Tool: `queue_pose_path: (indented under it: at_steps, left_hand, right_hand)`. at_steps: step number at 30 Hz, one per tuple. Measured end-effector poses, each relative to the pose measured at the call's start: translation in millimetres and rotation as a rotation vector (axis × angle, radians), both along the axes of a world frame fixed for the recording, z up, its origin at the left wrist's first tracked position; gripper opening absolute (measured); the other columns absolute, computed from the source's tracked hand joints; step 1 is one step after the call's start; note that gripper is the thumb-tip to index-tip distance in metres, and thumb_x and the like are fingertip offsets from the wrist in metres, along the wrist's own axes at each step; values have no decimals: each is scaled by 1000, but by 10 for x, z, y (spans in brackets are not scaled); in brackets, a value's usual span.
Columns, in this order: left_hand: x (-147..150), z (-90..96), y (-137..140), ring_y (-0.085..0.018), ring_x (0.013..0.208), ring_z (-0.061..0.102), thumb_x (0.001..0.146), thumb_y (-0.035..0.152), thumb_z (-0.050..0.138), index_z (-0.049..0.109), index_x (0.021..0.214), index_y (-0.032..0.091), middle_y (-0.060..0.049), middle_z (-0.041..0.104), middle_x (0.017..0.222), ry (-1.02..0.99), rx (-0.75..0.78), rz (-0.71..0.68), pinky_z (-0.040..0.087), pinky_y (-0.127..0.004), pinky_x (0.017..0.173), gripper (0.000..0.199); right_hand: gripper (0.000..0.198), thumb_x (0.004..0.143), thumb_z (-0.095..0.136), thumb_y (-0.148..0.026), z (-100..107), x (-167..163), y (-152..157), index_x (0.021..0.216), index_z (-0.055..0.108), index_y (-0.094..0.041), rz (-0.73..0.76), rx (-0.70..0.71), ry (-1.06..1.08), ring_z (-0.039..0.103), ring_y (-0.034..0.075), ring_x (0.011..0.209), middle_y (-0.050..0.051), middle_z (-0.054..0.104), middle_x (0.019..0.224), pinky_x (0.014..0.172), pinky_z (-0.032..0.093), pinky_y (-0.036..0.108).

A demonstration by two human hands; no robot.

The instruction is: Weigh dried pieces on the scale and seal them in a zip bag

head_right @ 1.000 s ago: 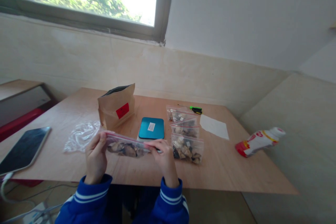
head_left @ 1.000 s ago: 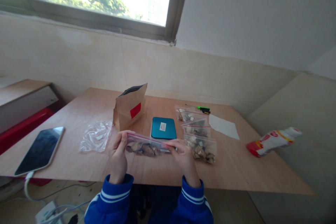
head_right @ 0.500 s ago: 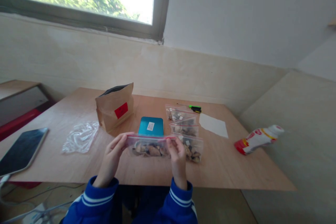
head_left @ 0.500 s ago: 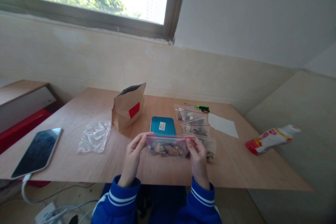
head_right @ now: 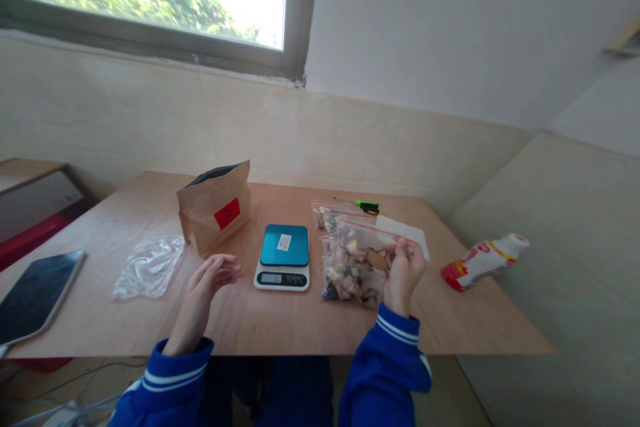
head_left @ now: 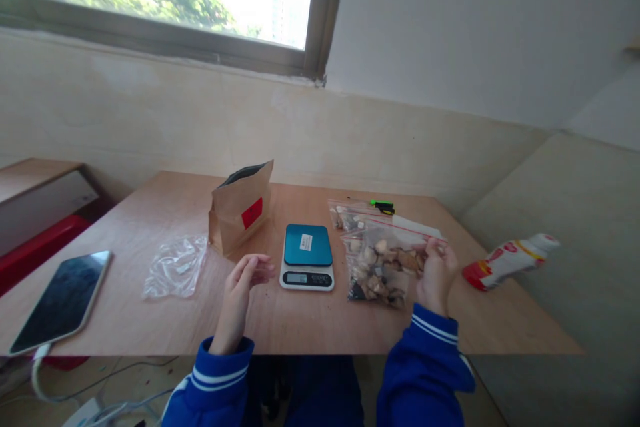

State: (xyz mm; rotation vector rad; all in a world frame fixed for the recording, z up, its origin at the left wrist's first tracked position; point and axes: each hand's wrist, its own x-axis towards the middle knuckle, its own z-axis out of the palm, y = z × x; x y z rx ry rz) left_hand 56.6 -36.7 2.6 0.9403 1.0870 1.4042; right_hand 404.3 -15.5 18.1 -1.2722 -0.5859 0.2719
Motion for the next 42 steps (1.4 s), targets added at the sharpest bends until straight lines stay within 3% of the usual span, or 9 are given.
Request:
queue_pose_path:
  at_steps: [5,10,13,18,22,27,31,36,42]
  left_hand:
    - [-13,17,-3,-15,72,65,79,46,60,65,86,16,-4,70,77,-11,-3,4,49,-25,67,31]
    - [-91,27,-5,-16,71,64,79,47,59,65,86,16,-4,69,77,10,-1,27,49,-26,67,32]
    - [-153,34,5,-16,71,64,79,48,58,65,86,17,-4,68,76,31,-1,63,49,-26,67,33]
    - [-198,96,0,-18,81,62,85,47,51,64,86,18,-5,66,87,192,135,190,48,-29,71,32]
    - [-214,313,45,-19,94,58,88,39,50,63,97,19,-5,63,99,449,317,469,45,-32,83,26]
    - [-328,801,461,-22,108,54,86,33,52,60,113,18,-10,59,115,670,454,787,42,-38,93,32]
    - [-460,1042,922,-29,115,54,81,34,55,62,114,12,-16,62,119,869,361,640,37,-42,100,40]
    - [-489,1058,979,-26,88,66,81,39,47,72,93,15,-11,73,88,863,156,333,46,-30,73,36]
    - [-398,975,712,-25,82,68,83,38,46,74,91,18,-10,75,90,921,289,315,45,-29,69,36]
  right_hand:
    - [54,69,56,-70,-71,210,627,79,53,-17,125,-104,-283,53,12,53,0,59,63,50,41,23]
    - [58,67,49,-77,-359,317,800,74,50,-19,285,-242,-407,50,13,52,-1,55,59,51,42,27]
    - [57,69,50,-74,-513,396,744,80,53,-18,244,-278,-431,53,16,60,2,58,68,59,45,31]
    - [69,68,59,-62,-585,486,693,115,47,-14,72,-285,-542,55,24,84,15,58,104,81,46,44]
    - [55,79,50,-49,-391,371,684,118,46,-10,-124,-220,-813,47,31,109,21,51,117,98,34,54]
    - [36,86,46,-36,168,-225,614,115,52,-14,32,-65,-947,47,27,111,15,53,114,99,36,49]
    - [29,92,43,-30,632,-960,557,117,53,-19,406,46,-940,50,22,114,11,55,119,100,40,41]
    - [34,97,34,-22,932,-1780,633,127,49,-17,900,115,-1127,46,17,125,11,54,131,110,35,36]
    - [34,90,37,-7,906,-2195,723,119,56,-10,875,44,-1511,51,21,118,15,60,121,106,39,37]
